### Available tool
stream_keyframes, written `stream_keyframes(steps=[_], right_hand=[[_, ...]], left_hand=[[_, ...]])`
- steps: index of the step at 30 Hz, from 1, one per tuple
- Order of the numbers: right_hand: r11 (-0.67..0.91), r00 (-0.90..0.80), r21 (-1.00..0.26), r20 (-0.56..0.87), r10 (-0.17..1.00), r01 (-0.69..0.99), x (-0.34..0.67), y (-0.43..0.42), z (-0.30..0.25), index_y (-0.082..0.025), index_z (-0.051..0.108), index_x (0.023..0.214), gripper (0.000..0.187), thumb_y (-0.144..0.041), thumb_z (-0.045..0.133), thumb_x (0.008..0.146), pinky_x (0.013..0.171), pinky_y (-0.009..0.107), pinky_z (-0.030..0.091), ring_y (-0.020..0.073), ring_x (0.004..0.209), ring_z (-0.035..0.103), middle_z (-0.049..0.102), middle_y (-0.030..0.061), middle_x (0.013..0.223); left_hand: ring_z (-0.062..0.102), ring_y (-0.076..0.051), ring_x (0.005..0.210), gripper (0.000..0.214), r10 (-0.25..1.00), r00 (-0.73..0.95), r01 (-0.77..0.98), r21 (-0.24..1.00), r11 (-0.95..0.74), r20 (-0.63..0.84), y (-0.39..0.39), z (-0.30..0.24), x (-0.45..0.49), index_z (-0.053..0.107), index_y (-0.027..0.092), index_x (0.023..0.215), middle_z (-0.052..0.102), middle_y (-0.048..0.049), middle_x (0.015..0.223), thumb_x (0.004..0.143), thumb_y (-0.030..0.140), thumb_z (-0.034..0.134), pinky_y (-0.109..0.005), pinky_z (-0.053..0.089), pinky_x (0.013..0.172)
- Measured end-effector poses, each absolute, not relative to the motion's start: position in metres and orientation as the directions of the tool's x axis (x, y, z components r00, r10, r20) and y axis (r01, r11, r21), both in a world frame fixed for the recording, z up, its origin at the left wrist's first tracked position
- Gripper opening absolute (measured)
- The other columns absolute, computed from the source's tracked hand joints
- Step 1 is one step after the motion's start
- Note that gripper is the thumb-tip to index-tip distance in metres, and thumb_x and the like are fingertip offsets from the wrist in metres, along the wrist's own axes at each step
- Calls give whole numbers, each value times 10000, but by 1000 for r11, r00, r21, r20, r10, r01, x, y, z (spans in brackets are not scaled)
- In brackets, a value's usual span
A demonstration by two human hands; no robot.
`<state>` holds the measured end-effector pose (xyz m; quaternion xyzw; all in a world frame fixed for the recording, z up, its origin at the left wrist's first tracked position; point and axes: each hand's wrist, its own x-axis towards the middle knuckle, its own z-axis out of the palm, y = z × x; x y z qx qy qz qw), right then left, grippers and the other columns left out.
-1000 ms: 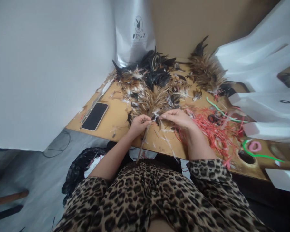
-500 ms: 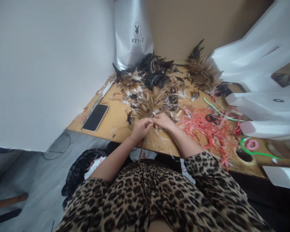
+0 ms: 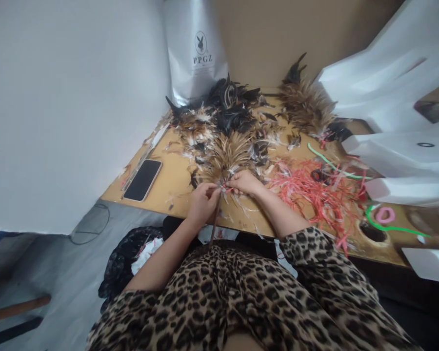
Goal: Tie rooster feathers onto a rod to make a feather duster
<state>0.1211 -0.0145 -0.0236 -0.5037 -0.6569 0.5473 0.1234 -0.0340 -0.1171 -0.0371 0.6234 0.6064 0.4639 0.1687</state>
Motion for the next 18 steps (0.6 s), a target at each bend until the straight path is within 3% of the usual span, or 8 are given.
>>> stream_keyframes(steps=[4, 8, 10, 13, 15, 18], right_hand=[[-116, -452, -848, -386, 804, 516, 119, -18, -19, -143, 573, 531, 242, -262, 644, 729, 307, 159, 225, 31, 277, 340, 490, -41, 356], [-162, -455, -878, -382, 804, 450, 120, -21, -18, -148, 539, 509, 285, -292, 675, 714, 296, 151, 202, 24, 275, 333, 479, -46, 351], [-201, -457, -898, -379, 805, 390, 124, -21, -20, -149, 547, 527, 287, -328, 688, 702, 290, 155, 181, 25, 273, 315, 471, -50, 350], [-292, -497, -929, -370, 785, 229, 130, -18, -23, -138, 616, 629, 258, -377, 697, 683, 294, 160, 160, 28, 277, 292, 453, -61, 350], [-327, -527, -936, -345, 777, 132, 133, -16, -25, -127, 655, 709, 284, -402, 708, 665, 302, 160, 156, 27, 285, 284, 448, -66, 356], [-313, -540, -946, -307, 783, 84, 136, -14, -24, -122, 673, 754, 326, -426, 721, 645, 312, 158, 148, 22, 294, 276, 451, -68, 364]], left_hand=[[573, -181, 621, 232, 983, -65, 675, 733, -83, 171, -112, -35, -39, 698, 186, 769, 649, -56, 657, 750, 413, 654, -289, 409, 613], [547, -166, 544, 214, 987, -138, 634, 773, 22, 86, -98, -36, -30, 667, 182, 661, 609, -36, 554, 688, 390, 708, -271, 373, 550], [546, -155, 526, 217, 982, -188, 509, 858, 74, 27, -92, -36, -26, 638, 176, 631, 604, -28, 538, 644, 363, 746, -261, 379, 526], [564, -137, 506, 257, 971, -177, 145, 971, 189, -162, -87, -34, -22, 605, 163, 686, 628, -21, 572, 624, 358, 761, -248, 419, 498], [573, -120, 509, 289, 954, -125, -92, 960, 264, -274, -86, -31, -20, 597, 151, 748, 660, -33, 636, 625, 356, 759, -237, 437, 488], [499, -64, 467, 317, 949, -77, -259, 925, 278, -307, -85, -27, -19, 604, 130, 787, 686, -61, 720, 606, 334, 765, -191, 363, 423]])
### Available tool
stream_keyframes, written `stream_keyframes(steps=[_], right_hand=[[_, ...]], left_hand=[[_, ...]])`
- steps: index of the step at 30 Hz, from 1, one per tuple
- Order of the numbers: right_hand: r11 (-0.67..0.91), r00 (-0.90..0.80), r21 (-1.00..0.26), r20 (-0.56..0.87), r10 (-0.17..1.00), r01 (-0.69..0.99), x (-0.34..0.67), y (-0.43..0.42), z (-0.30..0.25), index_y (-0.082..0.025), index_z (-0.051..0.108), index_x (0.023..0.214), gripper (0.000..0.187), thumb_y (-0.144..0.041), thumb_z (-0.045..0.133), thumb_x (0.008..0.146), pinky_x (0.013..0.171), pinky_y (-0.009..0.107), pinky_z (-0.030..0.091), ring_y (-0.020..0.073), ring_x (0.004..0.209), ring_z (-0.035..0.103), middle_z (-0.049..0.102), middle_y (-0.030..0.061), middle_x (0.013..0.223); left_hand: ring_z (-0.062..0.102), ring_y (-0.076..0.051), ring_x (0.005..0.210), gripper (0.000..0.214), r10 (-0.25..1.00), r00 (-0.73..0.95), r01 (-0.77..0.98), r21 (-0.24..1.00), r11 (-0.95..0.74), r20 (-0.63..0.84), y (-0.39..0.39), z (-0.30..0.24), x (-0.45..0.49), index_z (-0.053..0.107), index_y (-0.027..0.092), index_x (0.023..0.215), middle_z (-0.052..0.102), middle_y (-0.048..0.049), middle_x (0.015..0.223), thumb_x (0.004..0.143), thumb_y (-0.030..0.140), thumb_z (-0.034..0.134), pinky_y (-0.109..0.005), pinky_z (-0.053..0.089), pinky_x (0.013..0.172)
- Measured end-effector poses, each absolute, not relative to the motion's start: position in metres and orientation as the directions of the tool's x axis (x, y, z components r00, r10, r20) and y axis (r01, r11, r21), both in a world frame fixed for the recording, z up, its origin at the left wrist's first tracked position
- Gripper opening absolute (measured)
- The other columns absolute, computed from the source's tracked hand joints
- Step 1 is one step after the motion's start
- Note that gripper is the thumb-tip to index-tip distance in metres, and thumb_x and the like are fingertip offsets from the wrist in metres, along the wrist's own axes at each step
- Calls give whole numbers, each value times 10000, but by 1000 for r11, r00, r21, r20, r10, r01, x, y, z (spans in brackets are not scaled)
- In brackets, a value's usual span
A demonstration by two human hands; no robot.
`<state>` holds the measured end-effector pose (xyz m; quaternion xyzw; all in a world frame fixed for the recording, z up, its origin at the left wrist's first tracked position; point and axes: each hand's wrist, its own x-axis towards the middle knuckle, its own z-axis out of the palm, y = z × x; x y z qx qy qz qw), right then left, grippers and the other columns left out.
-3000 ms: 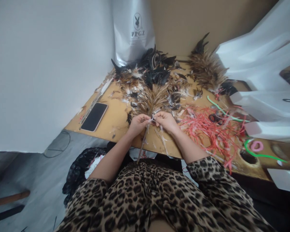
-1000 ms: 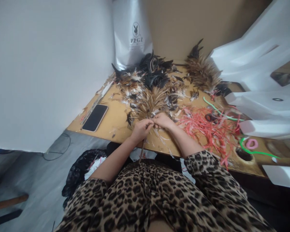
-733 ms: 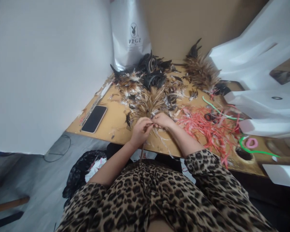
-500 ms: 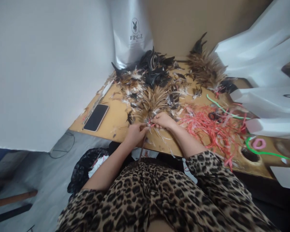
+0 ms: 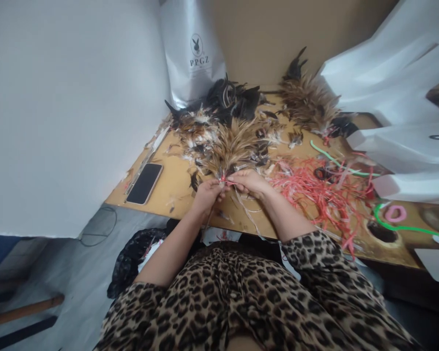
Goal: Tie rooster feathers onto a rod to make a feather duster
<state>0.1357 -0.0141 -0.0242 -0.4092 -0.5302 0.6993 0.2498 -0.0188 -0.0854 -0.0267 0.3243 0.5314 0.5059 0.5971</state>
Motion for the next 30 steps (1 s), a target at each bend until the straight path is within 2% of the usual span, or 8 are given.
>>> stream_keyframes(steps=[4, 10, 15, 20, 22, 30], right_hand=[[-307, -568, -946, -312, 762, 108, 138, -16, -20, -124, 670, 742, 339, -440, 728, 634, 318, 162, 132, 21, 302, 265, 446, -68, 364], [-291, -592, -930, -368, 717, 225, 143, -19, -12, -131, 648, 703, 347, -457, 737, 622, 325, 165, 150, 23, 319, 300, 468, -63, 394], [-230, -659, -907, -414, 628, 352, 146, -18, -11, -138, 700, 778, 355, -452, 743, 619, 355, 181, 188, 29, 341, 311, 484, -62, 414], [-104, -602, -967, -228, 765, 233, 146, -12, -14, -140, 710, 680, 263, -377, 765, 580, 531, 192, 372, 57, 522, 480, 636, -13, 589], [-76, -592, -973, -193, 782, 217, 146, -11, -15, -139, 704, 664, 249, -364, 765, 578, 588, 197, 401, 71, 575, 520, 665, 0, 638], [-315, -680, -948, -256, 687, 39, 146, -16, -14, -132, 623, 695, 305, -363, 784, 577, 552, 213, 457, 83, 526, 571, 659, 12, 618]], left_hand=[[382, -31, 428, 300, 949, -45, -344, 897, 278, -312, -83, -25, -18, 615, 119, 737, 665, -58, 680, 578, 318, 774, -170, 225, 371], [410, -50, 426, 401, 907, -87, -435, 835, 338, -412, -81, -29, -19, 627, 100, 703, 645, -83, 634, 681, 496, 686, -176, 221, 364], [385, -31, 413, 310, 911, -95, -453, 833, 319, -400, -84, -28, -19, 622, 82, 704, 631, -55, 631, 672, 374, 724, -162, 212, 363], [377, -25, 400, 269, 895, -85, -501, 795, 342, -438, -87, -23, -19, 579, 100, 700, 600, -18, 604, 652, 308, 744, -145, 203, 358], [375, -24, 396, 274, 893, -71, -504, 789, 352, -444, -87, -22, -21, 565, 106, 705, 591, -12, 593, 650, 305, 745, -139, 197, 355], [349, -25, 368, 264, 884, 13, -553, 733, 396, -467, -91, -12, -25, 520, 134, 743, 567, 2, 580, 716, 332, 692, -131, 168, 329]])
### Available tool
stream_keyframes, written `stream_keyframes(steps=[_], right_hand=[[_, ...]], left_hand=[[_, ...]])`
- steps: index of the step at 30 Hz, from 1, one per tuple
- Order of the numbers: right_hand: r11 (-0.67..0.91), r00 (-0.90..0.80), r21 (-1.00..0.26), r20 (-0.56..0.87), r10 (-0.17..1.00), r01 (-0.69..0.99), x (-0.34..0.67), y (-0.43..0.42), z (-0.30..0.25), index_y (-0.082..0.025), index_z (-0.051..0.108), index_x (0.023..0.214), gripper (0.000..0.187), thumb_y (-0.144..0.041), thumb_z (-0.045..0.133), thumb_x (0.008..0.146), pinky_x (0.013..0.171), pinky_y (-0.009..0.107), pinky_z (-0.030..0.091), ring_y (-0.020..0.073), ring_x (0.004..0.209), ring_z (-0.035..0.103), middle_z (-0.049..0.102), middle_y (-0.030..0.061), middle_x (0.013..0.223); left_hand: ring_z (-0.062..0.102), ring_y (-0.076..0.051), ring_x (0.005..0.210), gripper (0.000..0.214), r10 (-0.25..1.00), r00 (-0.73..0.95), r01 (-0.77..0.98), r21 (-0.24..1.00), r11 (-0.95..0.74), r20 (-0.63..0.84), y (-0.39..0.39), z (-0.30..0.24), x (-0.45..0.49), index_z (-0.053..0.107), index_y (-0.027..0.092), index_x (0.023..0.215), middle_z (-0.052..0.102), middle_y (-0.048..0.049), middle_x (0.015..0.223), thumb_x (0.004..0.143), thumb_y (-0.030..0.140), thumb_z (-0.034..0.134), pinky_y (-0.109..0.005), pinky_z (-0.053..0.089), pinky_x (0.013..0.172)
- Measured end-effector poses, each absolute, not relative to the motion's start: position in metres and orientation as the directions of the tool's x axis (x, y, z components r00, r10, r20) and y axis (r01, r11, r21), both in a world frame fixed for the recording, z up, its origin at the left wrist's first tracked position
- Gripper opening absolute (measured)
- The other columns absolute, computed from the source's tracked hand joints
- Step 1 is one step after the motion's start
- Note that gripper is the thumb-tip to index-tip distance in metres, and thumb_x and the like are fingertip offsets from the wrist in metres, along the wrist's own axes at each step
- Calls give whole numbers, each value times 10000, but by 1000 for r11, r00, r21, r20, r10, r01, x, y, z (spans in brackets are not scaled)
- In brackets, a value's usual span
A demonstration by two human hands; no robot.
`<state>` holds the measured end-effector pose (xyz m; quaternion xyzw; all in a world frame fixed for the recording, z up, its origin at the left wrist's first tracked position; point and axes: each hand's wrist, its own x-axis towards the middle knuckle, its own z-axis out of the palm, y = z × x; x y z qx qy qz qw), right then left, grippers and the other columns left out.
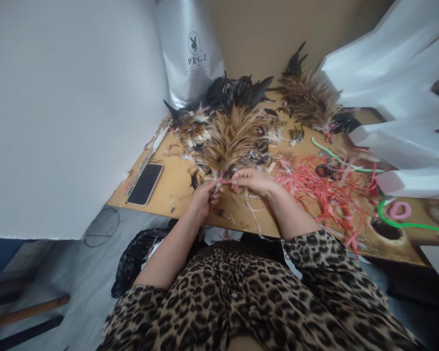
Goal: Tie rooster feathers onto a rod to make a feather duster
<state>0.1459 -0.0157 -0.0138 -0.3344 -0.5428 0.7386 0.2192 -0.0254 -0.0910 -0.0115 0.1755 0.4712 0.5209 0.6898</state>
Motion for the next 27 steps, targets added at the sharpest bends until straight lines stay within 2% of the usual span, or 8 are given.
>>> stream_keyframes(steps=[6, 11, 13, 15, 17, 20, 23, 27], right_hand=[[-233, -647, -969, -226, 728, 77, 145, -15, -18, -137, 620, 689, 254, -299, 786, 586, 541, 195, 462, 80, 537, 579, 655, 0, 618], [-347, -583, -921, -186, 791, -176, 138, -17, -23, -153, 614, 698, 254, -300, 790, 588, 692, 252, 523, 115, 688, 629, 665, 8, 708], [-431, -595, -867, -215, 774, -248, 135, -18, -24, -144, 604, 700, 272, -307, 790, 588, 648, 250, 521, 112, 653, 611, 643, 17, 673], [-486, -628, -834, -235, 742, -262, 134, -19, -24, -136, 572, 656, 277, -309, 780, 600, 506, 188, 451, 64, 516, 515, 564, -10, 565], [-519, -678, -825, -250, 691, -225, 135, -20, -21, -139, 525, 605, 305, -321, 770, 605, 372, 140, 271, 15, 396, 330, 443, -59, 475], [-466, -724, -878, -251, 643, -110, 138, -21, -16, -147, 552, 636, 291, -363, 747, 625, 349, 161, 99, 10, 358, 171, 335, -100, 419], [-247, -667, -969, -191, 720, 11, 139, -21, -15, -144, 658, 742, 273, -377, 741, 626, 399, 180, 241, 40, 403, 333, 485, -58, 466], [-55, -539, -983, -143, 830, 177, 135, -22, -17, -174, 709, 720, 264, -413, 731, 610, 651, 237, 423, 123, 670, 567, 683, 7, 723]], left_hand=[[320, -5, 367, 236, 874, 141, -577, 679, 454, -465, -97, -1, -28, 563, 118, 804, 623, -30, 671, 746, 316, 677, -118, 166, 328], [299, 0, 360, 241, 888, 100, -572, 705, 420, -448, -101, -2, -27, 555, 126, 767, 633, -11, 691, 691, 272, 731, -122, 174, 325], [297, 4, 359, 273, 897, 98, -555, 724, 408, -431, -101, -1, -26, 553, 125, 750, 615, 6, 676, 658, 279, 759, -122, 174, 327], [296, 7, 362, 298, 906, 109, -534, 744, 401, -409, -101, 0, -26, 553, 121, 735, 588, 19, 655, 635, 293, 775, -121, 175, 332], [297, 6, 367, 316, 909, 122, -514, 758, 401, -399, -101, 1, -26, 546, 120, 715, 558, 28, 630, 624, 310, 781, -123, 171, 333], [303, 1, 377, 333, 909, 130, -502, 764, 405, -397, -102, 3, -29, 535, 120, 705, 517, 38, 603, 617, 323, 783, -126, 156, 331], [294, -1, 376, 338, 910, 132, -497, 768, 403, -392, -104, 4, -32, 530, 120, 708, 504, 41, 594, 622, 337, 775, -130, 144, 331], [295, -4, 373, 330, 914, 112, -486, 780, 394, -391, -108, 4, -32, 531, 124, 711, 527, 30, 609, 620, 336, 767, -139, 136, 335]])
